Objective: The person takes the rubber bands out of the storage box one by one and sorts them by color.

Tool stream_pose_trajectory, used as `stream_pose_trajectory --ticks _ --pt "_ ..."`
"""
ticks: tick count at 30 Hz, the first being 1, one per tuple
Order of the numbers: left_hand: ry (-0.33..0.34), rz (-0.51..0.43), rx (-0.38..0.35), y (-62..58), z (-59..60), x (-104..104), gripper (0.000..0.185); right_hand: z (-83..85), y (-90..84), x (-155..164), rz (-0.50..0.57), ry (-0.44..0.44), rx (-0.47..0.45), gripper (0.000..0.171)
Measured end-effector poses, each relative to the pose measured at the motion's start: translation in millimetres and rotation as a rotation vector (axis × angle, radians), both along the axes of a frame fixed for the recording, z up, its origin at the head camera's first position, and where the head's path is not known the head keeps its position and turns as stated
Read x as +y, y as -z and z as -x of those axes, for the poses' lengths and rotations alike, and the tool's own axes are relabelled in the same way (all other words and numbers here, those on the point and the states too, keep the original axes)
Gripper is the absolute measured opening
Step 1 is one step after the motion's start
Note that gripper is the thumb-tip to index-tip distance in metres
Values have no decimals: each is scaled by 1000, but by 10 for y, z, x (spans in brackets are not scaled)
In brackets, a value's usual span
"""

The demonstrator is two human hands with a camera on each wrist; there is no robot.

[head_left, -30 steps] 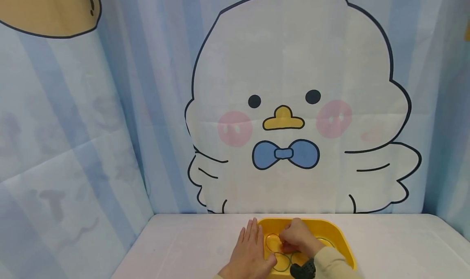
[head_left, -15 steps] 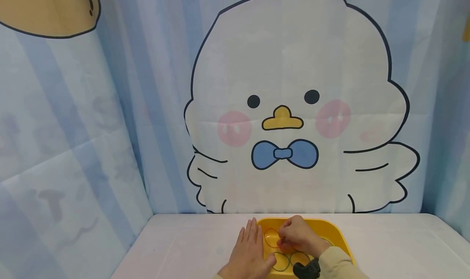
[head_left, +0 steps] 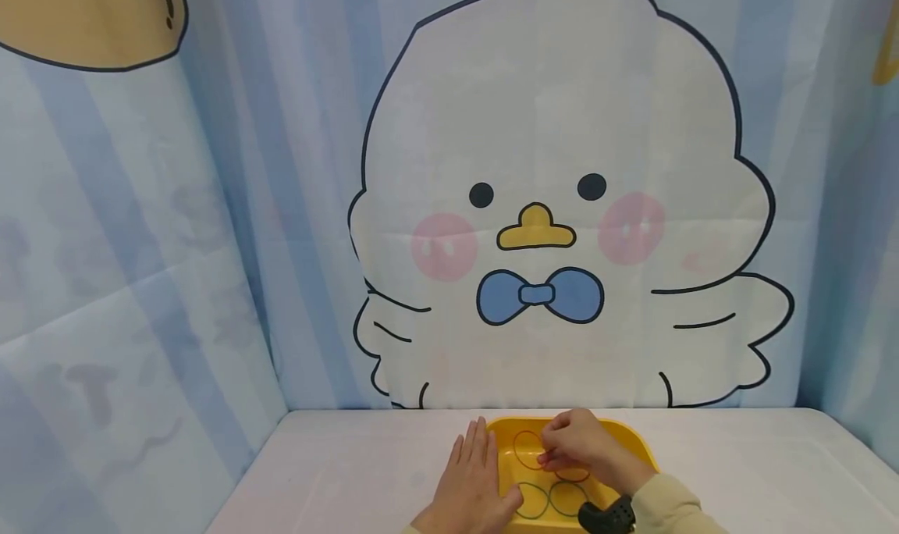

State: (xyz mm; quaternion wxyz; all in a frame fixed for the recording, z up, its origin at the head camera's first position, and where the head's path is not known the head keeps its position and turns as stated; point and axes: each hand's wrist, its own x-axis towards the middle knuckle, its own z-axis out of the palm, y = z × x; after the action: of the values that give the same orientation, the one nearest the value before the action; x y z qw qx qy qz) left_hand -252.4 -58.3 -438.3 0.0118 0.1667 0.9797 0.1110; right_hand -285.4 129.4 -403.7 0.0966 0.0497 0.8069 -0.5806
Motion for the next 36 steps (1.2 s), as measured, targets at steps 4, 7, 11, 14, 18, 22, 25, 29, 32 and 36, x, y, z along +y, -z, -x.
stream_pose_trajectory --ticks 4,7,11,14,18,22,25,29,32,36 --pt "-3 -2 -4 -1 -3 6 84 -23 -32 69 8 -34 -32 19" --pt "-10 0 -12 -10 -4 13 84 -55 -56 117 28 -56 -47 21" --pt "-15 1 -16 -18 -5 18 85 -109 -83 186 65 -70 -47 22" --pt "-12 -2 -8 -15 -8 15 84 -161 -100 251 94 -107 -40 23" --pt "-8 -4 -4 -11 -8 11 84 -232 -110 338 150 -168 -28 27" --pt "-9 -11 0 -3 -3 11 84 -294 -99 409 204 -194 -12 27" --pt "-6 -24 9 6 -3 9 84 -354 -89 462 246 -222 -2 26" --pt "2 -33 17 14 -4 7 83 -438 -98 520 272 -241 -20 23" --pt "4 -33 15 12 -5 9 82 -496 -112 548 256 -219 -55 24" --pt "3 -38 9 10 -8 15 82 -587 -115 583 241 -196 -85 23"
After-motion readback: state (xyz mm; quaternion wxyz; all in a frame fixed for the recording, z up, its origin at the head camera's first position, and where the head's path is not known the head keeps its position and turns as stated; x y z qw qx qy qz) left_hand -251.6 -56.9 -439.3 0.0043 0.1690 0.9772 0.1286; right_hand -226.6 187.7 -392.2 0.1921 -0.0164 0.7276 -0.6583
